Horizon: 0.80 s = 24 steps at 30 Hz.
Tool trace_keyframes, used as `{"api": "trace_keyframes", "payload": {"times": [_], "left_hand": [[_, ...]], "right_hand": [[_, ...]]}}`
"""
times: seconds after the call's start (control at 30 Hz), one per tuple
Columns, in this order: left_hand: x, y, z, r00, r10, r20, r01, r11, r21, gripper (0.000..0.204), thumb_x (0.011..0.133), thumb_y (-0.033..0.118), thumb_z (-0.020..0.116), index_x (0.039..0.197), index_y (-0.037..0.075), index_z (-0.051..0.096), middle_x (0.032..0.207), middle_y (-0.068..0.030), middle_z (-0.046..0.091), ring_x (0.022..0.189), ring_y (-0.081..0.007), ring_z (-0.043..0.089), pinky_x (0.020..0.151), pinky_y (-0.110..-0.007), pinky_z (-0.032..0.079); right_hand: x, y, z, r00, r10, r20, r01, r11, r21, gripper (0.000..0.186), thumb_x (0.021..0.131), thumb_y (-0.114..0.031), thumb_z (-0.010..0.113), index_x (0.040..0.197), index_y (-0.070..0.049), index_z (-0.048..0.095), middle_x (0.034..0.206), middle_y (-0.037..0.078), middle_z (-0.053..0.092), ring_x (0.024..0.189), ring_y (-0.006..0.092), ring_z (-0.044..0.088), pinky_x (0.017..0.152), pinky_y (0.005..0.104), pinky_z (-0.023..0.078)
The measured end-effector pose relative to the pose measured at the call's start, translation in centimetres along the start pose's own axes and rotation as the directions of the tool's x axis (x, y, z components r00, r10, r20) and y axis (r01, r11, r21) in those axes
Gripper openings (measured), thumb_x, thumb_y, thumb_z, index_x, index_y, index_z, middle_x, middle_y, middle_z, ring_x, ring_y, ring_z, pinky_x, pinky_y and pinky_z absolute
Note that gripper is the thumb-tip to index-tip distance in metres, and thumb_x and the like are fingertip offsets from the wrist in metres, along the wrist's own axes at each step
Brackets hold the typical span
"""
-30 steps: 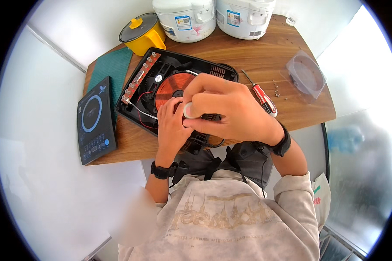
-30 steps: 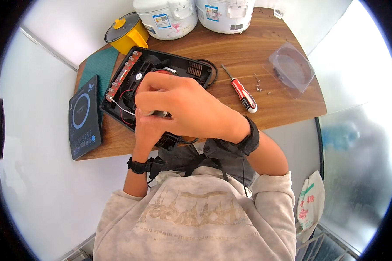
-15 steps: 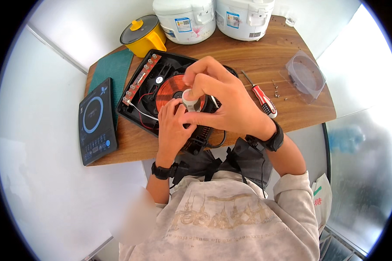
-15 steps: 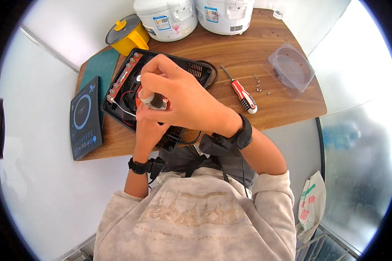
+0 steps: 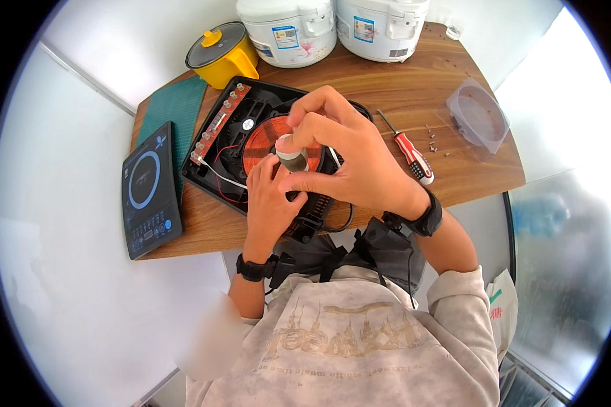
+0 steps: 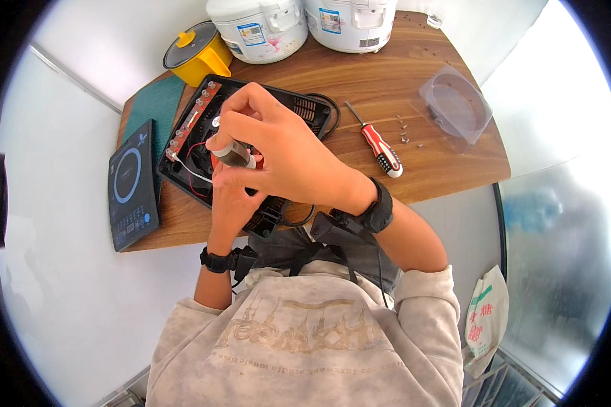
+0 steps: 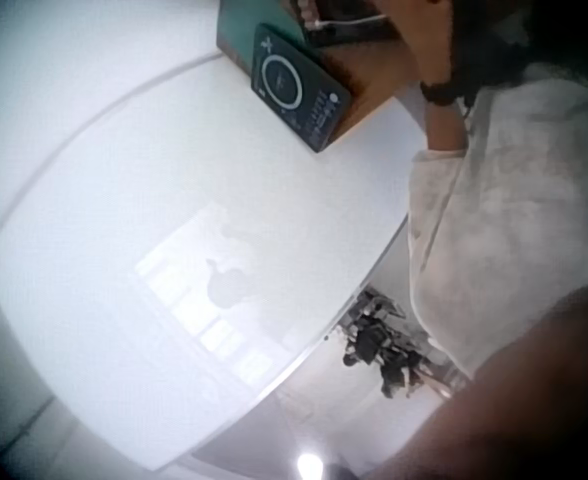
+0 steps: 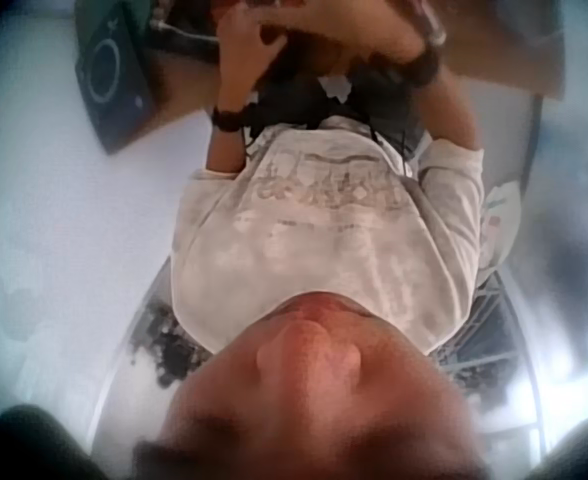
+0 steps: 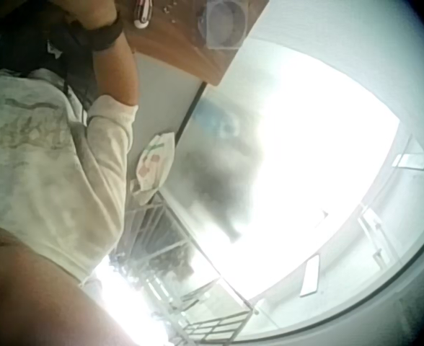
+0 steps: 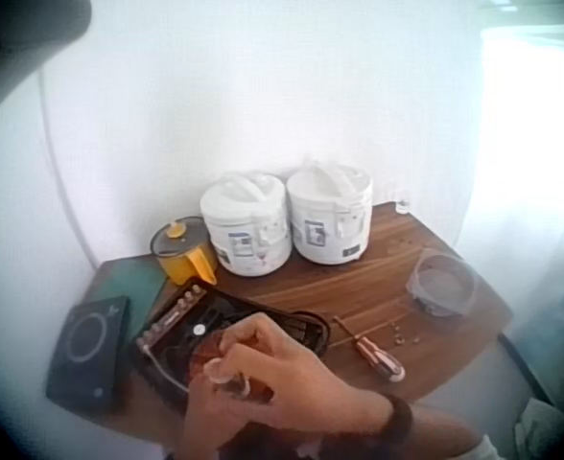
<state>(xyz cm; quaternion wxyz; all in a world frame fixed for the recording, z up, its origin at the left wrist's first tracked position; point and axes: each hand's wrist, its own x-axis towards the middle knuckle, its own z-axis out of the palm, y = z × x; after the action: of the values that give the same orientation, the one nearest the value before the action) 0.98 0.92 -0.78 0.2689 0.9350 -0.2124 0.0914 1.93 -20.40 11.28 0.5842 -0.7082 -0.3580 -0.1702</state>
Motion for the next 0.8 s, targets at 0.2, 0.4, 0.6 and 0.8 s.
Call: {"api": "trace_keyframes", "payload": {"times": [0.2, 0.4, 0.6, 0.8], "left_hand": [[0.0, 1.1, -0.5, 0.997, 0.038, -0.064, -0.035, 0.998, 0.051, 0.057, 0.074, 0.018, 0.083, 0.126, 0.005, 0.062, 0.138, -0.0142, 0.051, 0.133, -0.0353, 0.047, 0.113, -0.052, 0.037], [0.0, 0.2, 0.0, 0.998, 0.059, -0.037, -0.058, 0.997, 0.046, 0.056, 0.075, 0.017, 0.082, 0.126, 0.004, 0.062, 0.139, -0.0148, 0.05, 0.133, -0.0358, 0.047, 0.114, -0.052, 0.036], [0.0, 0.7, -0.2, 1.0, 0.004, -0.006, -0.004, 1.0, 0.031, 0.055, 0.076, 0.015, 0.081, 0.125, 0.002, 0.061, 0.139, -0.0163, 0.049, 0.134, -0.0376, 0.046, 0.116, -0.052, 0.036], [-0.2, 0.5, 0.4, 0.999, -0.022, -0.046, 0.016, 0.991, -0.133, 0.055, 0.076, 0.016, 0.081, 0.125, 0.001, 0.062, 0.139, -0.0167, 0.05, 0.134, -0.0374, 0.046, 0.116, -0.052, 0.036]], "right_hand": [[0.1, 0.1, 0.1, 0.998, -0.057, 0.009, 0.057, 0.998, -0.034, 0.028, 0.08, -0.004, 0.081, 0.103, -0.006, 0.066, 0.111, 0.006, 0.064, 0.087, 0.0184, 0.065, 0.062, 0.0286, 0.055], [-0.1, -0.1, 0.0, 0.999, -0.05, -0.013, 0.05, 0.998, -0.033, 0.027, 0.08, -0.002, 0.08, 0.103, -0.006, 0.065, 0.113, 0.006, 0.064, 0.085, 0.0199, 0.065, 0.062, 0.0285, 0.056], [0.1, -0.2, -0.4, 0.999, -0.002, 0.033, 0.003, 0.999, -0.04, 0.029, 0.077, -0.004, 0.083, 0.1, -0.007, 0.065, 0.115, 0.007, 0.062, 0.09, 0.0196, 0.065, 0.064, 0.0293, 0.055], [0.0, -0.6, -0.1, 0.997, -0.079, -0.018, 0.078, 0.996, -0.034, 0.025, 0.078, -0.004, 0.082, 0.097, -0.007, 0.065, 0.107, 0.006, 0.064, 0.086, 0.0219, 0.065, 0.069, 0.032, 0.056]]}}
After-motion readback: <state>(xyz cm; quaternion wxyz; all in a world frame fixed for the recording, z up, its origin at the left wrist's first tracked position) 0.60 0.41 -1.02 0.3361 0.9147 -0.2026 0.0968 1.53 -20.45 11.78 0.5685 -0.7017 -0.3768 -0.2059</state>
